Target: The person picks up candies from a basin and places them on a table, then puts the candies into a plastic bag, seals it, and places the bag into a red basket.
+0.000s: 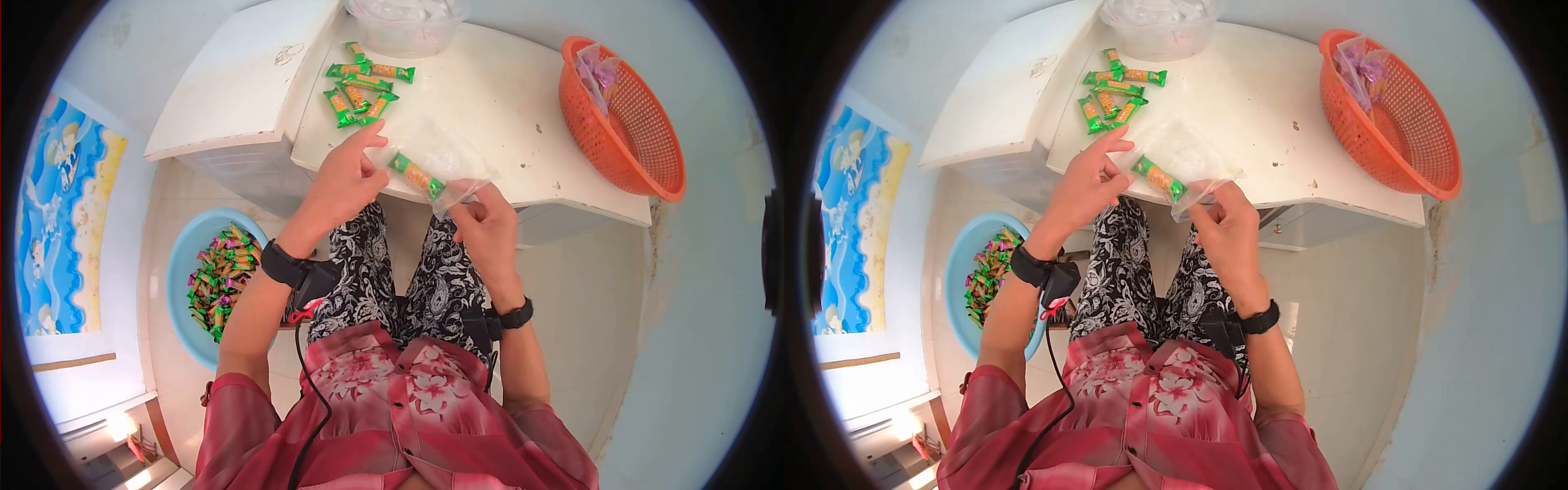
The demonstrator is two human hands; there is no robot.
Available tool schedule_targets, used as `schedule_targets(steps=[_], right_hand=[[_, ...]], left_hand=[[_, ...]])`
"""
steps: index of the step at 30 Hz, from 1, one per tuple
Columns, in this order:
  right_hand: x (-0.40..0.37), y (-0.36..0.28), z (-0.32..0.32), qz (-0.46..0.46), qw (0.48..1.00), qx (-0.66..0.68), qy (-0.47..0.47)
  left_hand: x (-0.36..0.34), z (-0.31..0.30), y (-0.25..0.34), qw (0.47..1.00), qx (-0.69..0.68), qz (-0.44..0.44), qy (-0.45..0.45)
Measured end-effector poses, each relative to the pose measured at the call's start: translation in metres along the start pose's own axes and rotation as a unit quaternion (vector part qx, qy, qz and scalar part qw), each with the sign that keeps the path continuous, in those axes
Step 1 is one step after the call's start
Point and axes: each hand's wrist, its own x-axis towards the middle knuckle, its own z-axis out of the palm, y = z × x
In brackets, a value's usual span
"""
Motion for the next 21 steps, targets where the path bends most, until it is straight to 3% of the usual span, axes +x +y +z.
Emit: schedule_targets(steps=[3, 6, 9, 12, 15, 18, 21], right_hand=[[0.005, 0.001, 0.006, -0.072, 0.988, -0.13, 0.031], [0.008, 0.002, 0.021, -0.07, 0.994, -0.072, 0.05], [0.008, -0.001, 0.029, -0.035, 0.993, -0.109, 0.034], [0.007, -0.001, 0.031, -0.076, 0.982, -0.161, 0.063], [-0.001, 0.004, 0.024, -0.056, 0.988, -0.134, 0.047], [-0.013, 0.004, 0.015, -0.076, 0.996, -0.046, 0.03], [-0.014, 0.013, 0.01, -0.16, 0.977, -0.143, 0.004]], left_hand=[[0.0, 0.003, 0.005, 1.0, -0.01, -0.004, -0.024], [0.0, 0.004, 0.001, 1.0, -0.014, -0.01, -0.025], [0.004, 0.001, 0.0, 0.999, -0.036, -0.022, -0.034], [0.0, 0.006, 0.006, 1.0, -0.023, -0.001, 0.02], [-0.009, 0.013, 0.008, 0.971, 0.179, 0.113, 0.114], [-0.022, 0.018, 0.023, 0.948, 0.231, 0.182, 0.12], [-0.019, 0.036, 0.011, 0.915, 0.252, 0.307, 0.078]])
